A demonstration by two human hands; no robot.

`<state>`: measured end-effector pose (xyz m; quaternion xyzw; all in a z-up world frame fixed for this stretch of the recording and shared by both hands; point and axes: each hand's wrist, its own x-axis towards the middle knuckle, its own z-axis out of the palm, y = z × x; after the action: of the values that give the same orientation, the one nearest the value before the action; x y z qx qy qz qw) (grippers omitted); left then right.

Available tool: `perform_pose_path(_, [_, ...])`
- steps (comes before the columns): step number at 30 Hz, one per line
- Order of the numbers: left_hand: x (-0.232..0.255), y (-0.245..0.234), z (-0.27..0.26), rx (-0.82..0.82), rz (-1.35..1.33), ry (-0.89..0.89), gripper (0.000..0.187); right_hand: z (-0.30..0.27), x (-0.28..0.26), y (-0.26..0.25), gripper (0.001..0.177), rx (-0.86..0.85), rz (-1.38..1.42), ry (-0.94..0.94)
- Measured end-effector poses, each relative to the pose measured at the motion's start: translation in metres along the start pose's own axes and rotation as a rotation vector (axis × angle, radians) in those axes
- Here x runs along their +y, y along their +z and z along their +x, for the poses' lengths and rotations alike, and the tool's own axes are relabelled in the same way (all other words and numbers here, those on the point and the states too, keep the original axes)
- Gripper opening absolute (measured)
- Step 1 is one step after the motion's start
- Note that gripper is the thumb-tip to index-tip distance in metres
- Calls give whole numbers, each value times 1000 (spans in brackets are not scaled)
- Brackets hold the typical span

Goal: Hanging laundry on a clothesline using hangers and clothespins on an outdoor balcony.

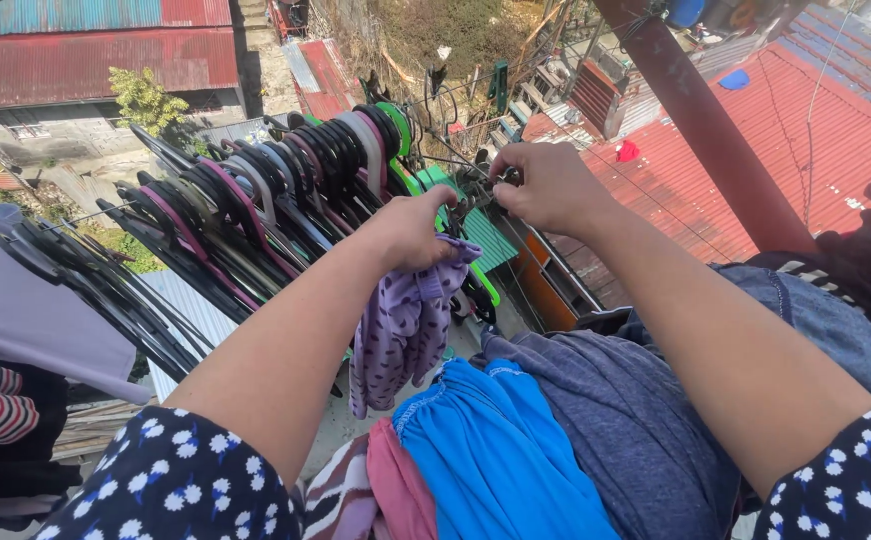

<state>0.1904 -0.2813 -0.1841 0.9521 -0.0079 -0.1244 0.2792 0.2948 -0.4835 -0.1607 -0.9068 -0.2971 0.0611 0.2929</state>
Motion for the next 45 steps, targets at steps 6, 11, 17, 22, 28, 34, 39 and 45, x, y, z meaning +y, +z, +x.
perform_pose_path(6, [3,2,2,12,-33,-22,68,-22,-33,2,27,-109,202,120])
perform_pose_path(11, [4,3,-4,12,-64,-24,64,-10,-28,6,42,-136,533,222])
perform_pose_path(17, [0,4,-3,1,-76,-11,60,35,26,44,55,-252,655,485])
perform_pose_path(22, [-8,13,10,11,-75,5,61,58,49,71,29,-215,813,620])
perform_pose_path(28, [-3,8,3,0,-114,38,54,59,40,74,19,-211,819,656])
perform_pose_path(34, [-6,16,16,11,-115,46,58,64,34,64,13,-30,692,632])
perform_pose_path(39, [-5,13,5,20,-127,67,55,66,49,72,14,24,677,579])
perform_pose_path(45, [18,-5,-26,8,-150,53,69,45,29,61,20,-76,723,632])
